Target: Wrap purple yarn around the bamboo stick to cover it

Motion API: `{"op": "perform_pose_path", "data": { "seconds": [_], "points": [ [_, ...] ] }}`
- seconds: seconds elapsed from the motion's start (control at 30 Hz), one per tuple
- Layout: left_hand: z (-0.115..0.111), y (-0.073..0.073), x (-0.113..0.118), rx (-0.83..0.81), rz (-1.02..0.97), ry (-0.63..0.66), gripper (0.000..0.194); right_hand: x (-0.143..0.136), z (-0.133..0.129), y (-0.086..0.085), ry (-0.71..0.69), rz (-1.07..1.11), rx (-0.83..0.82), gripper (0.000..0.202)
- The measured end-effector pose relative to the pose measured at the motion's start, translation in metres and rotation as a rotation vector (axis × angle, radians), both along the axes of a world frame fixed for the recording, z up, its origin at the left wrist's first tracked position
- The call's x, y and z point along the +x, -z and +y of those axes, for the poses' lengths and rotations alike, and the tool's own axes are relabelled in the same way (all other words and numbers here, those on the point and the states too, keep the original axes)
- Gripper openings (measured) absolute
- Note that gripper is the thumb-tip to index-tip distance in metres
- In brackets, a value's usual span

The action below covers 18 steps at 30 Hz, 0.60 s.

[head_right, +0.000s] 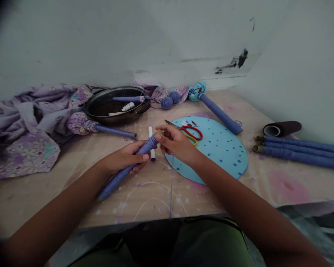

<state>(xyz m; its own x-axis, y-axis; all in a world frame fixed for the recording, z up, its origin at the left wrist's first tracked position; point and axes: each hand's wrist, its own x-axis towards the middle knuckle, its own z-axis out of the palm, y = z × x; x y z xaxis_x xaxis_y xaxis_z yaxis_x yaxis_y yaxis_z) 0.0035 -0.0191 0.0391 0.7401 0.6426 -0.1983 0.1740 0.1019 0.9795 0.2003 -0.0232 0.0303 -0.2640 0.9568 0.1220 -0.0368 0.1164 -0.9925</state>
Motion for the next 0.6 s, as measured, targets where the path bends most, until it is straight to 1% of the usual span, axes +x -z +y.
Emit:
{"op": "perform_pose_path", "data": {
  "seconds": [0.07, 0.13, 0.2, 0.27, 0.3, 0.37, 0.43, 0.5, 0.53, 0.6],
  "points": [
    [0.001, -0.005, -0.001, 0.095, 0.042, -0.061, 0.042, -0.002, 0.0, 0.003, -0.002, -0.07, -0.044, 0.029],
    [0.001, -0.01, -0.004, 0.217, 0.123, -0.13, 0.043, -0.005, -0.002, 0.004, 0.025, -0.179, -0.008, 0.027],
    [0.002, -0.015, -0.007, 0.405, 0.224, -0.2, 0.046, -0.007, -0.007, 0.004, 0.073, -0.312, 0.124, 0.027],
    [0.004, -0.018, -0.011, 0.658, 0.336, -0.249, 0.048, -0.008, -0.012, 0.003, 0.137, -0.458, 0.318, 0.025],
    [0.004, -0.018, -0.012, 0.781, 0.408, -0.254, 0.049, -0.008, -0.015, 0.002, 0.164, -0.535, 0.418, 0.024],
    [0.004, -0.018, -0.012, 0.951, 0.608, -0.239, 0.048, -0.007, -0.018, 0.002, 0.196, -0.701, 0.601, 0.023],
    [0.002, -0.016, -0.01, 1.018, 0.853, -0.206, 0.044, -0.006, -0.019, 0.004, 0.205, -0.885, 0.743, 0.025],
    [-0.001, -0.013, -0.006, 1.061, 1.047, -0.162, 0.041, -0.005, -0.019, 0.006, 0.212, -1.075, 0.823, 0.029],
    [-0.003, -0.012, -0.004, 1.089, 1.11, -0.133, 0.039, -0.005, -0.019, 0.007, 0.214, -1.155, 0.843, 0.03],
    [-0.006, -0.011, -0.003, 1.159, 1.167, -0.059, 0.036, -0.005, -0.017, 0.008, 0.206, -1.258, 0.854, 0.031]
  ]
}}
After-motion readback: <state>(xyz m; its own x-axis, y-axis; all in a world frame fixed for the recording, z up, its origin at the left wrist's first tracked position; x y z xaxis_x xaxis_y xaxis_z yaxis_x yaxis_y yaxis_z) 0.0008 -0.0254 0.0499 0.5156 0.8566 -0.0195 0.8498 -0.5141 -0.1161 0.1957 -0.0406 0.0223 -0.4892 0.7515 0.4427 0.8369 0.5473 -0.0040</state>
